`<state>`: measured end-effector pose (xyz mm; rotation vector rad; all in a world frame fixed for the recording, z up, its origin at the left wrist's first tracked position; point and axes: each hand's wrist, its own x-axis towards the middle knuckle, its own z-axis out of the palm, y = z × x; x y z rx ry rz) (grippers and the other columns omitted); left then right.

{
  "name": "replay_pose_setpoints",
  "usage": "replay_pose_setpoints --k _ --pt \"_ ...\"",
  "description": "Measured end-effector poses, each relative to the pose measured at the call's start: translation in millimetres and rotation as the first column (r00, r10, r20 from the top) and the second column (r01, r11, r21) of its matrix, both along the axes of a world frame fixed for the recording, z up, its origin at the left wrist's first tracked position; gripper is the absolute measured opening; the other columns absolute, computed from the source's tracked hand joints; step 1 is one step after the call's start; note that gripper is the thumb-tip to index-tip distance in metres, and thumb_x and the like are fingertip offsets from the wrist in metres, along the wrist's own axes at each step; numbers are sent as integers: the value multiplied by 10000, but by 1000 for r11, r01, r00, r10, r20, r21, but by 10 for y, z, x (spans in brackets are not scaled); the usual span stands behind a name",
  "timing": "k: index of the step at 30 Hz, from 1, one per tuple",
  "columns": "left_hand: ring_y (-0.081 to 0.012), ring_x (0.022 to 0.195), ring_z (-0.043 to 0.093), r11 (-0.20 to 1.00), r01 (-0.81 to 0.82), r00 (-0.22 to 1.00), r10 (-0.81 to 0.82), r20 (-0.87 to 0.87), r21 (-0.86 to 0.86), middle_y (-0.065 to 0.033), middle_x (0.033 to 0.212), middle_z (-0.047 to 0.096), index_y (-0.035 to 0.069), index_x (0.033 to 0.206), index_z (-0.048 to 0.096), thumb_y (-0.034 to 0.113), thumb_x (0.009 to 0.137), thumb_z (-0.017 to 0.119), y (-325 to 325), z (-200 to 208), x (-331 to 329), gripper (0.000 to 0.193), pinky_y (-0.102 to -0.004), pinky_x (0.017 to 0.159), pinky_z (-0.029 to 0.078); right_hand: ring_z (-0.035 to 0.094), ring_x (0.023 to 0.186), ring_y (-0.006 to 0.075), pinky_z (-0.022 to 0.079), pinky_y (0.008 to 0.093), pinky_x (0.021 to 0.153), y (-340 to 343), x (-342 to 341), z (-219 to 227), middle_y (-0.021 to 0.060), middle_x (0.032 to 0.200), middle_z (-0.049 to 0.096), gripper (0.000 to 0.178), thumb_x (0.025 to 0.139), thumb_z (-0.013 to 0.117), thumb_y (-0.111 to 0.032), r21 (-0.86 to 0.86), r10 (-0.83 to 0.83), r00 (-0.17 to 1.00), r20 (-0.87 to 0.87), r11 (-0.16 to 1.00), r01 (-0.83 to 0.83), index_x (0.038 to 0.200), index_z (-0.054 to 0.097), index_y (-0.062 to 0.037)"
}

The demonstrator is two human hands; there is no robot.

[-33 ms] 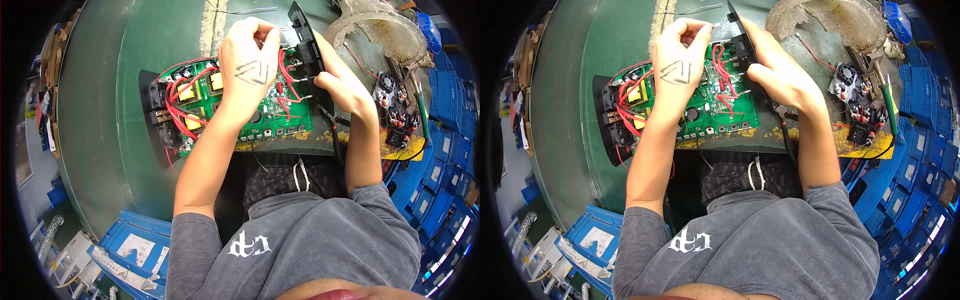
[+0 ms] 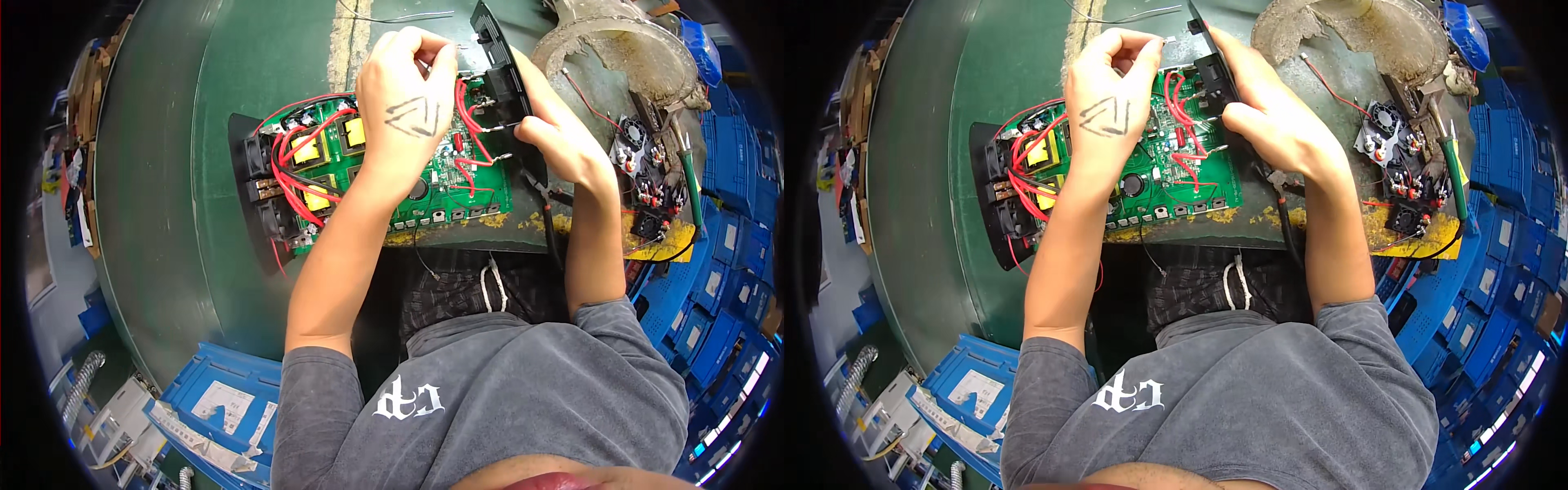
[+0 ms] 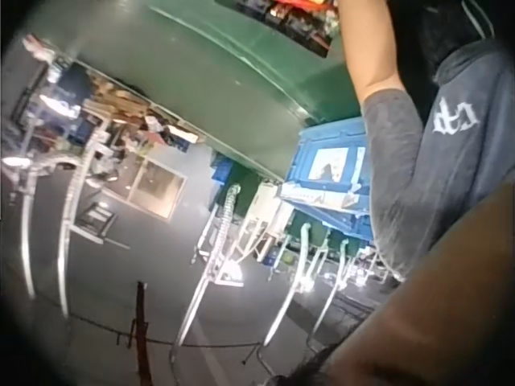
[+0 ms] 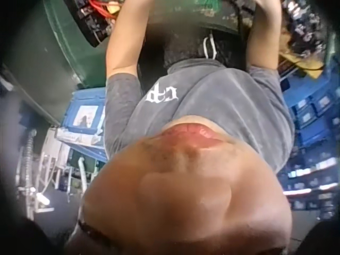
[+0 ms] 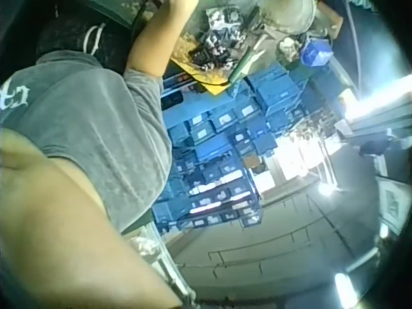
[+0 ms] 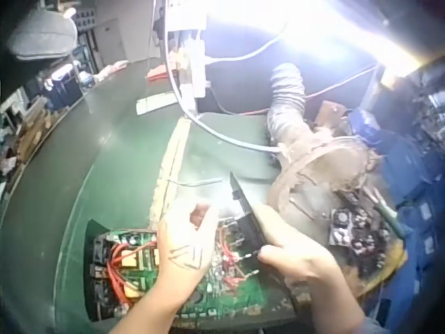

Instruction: Assembling components on a circuit board and soldering wires to small electronic fans.

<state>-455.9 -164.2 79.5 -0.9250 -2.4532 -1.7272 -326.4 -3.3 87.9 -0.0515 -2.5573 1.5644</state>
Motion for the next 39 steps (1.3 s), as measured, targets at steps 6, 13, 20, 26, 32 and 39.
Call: replay_pose_setpoints --k 6,13,20,26,32,39 --pt "-307 691 663 999 -35 973 37 -230 12 -134 791 681 24 868 705 118 876 718 3 11 -6 95 -393 685 529 524 1068 119 401 281 976 -131 -112 51 47 1171 565 562 959 594 -328 -295 -86 977 198 945 143 1412 463 -23" --pt "-197 747 731 987 89 964 -119 237 134 -148 852 751 -37 958 680 131 963 665 19 -20 2 169 -336 691 567 546 897 105 445 273 826 -155 -156 47 32 940 620 407 987 669 -378 -40 -310 932 189 946 323 1159 597 -17" --pt "-165 807 762 955 220 912 -274 306 199 -157 887 776 -61 1048 657 97 992 637 11 33 32 169 -271 717 585 588 828 110 488 274 748 -142 -118 15 56 913 652 406 930 751 -386 70 -414 893 174 910 408 1043 618 -19" --pt "-151 798 756 958 242 924 -276 265 153 -153 893 779 -53 1047 666 108 979 652 -8 52 40 175 -258 703 567 595 837 112 500 277 767 -267 -107 63 62 931 657 543 956 715 -364 5 -439 894 88 898 440 1380 579 -52" --pt "-119 745 712 959 177 918 -242 315 221 -118 883 783 -40 970 695 116 955 670 1 -8 21 158 -245 671 534 508 788 74 454 257 711 -157 -111 33 0 963 627 619 1003 637 -312 16 -391 905 167 919 394 1556 455 -104" --pt "-346 855 630 997 -10 987 -2 -158 -75 -143 820 670 47 874 738 185 857 748 -20 -13 45 139 -459 804 486 568 984 82 455 230 878 -99 -152 -81 14 1187 682 540 1028 552 -305 -14 -385 922 42 923 385 1487 522 -22"
